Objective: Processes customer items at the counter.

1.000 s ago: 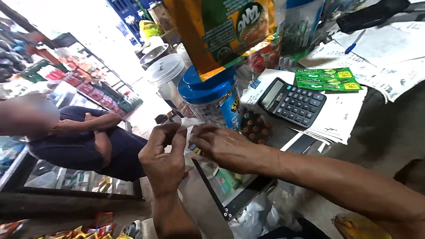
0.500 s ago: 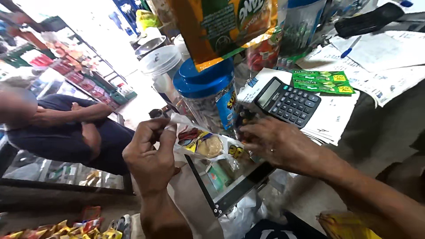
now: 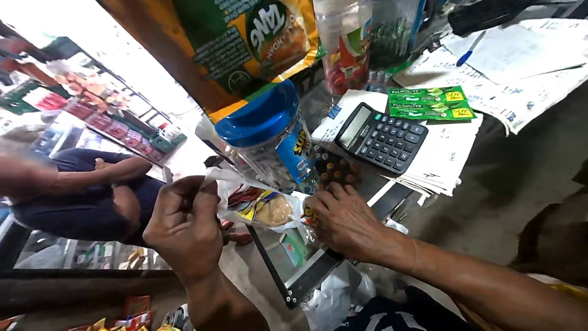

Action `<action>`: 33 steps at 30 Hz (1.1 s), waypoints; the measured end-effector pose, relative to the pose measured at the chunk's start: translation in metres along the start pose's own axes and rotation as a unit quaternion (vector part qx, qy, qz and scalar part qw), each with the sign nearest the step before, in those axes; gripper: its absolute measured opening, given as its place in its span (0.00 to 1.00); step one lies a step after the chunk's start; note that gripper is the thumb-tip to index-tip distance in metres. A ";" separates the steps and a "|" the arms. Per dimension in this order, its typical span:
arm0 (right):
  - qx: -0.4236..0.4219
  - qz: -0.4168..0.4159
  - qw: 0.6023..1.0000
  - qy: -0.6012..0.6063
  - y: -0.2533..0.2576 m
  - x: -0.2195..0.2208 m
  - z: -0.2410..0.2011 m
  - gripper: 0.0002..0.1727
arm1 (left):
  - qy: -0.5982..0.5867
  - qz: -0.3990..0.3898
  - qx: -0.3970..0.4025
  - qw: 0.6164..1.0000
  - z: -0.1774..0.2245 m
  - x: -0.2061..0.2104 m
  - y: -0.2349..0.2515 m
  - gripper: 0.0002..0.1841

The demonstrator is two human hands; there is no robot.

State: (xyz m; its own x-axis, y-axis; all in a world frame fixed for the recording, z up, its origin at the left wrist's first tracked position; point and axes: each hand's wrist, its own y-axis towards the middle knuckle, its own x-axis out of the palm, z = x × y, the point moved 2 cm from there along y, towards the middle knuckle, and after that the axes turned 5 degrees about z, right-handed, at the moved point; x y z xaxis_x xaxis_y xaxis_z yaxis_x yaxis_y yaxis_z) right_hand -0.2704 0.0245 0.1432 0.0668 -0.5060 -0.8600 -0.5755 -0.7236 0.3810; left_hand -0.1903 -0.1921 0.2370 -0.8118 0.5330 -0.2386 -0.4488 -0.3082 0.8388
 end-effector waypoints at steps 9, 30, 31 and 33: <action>-0.018 0.138 0.990 -0.006 -0.016 -0.006 0.023 0.23 | 0.000 -0.006 -0.008 1.000 0.000 0.003 -0.004 0.08; 0.025 0.171 0.984 -0.040 -0.036 -0.012 0.041 0.30 | 0.009 -0.049 -0.006 0.999 0.019 -0.002 -0.015 0.06; 0.022 0.174 0.984 -0.038 -0.036 -0.012 0.042 0.29 | 0.013 -0.049 -0.009 0.999 0.019 -0.003 -0.015 0.06; 0.019 0.180 0.983 -0.036 -0.037 -0.011 0.044 0.28 | 0.020 -0.051 -0.011 0.998 0.020 -0.003 -0.016 0.06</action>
State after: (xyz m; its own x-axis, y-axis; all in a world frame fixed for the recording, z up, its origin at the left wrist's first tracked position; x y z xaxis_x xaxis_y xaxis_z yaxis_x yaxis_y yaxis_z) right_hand -0.2855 0.0773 0.1242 -0.2041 -0.6901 -0.6944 -0.5820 -0.4848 0.6529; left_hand -0.1734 -0.1730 0.2345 -0.7763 0.5297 -0.3416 -0.5369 -0.2718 0.7987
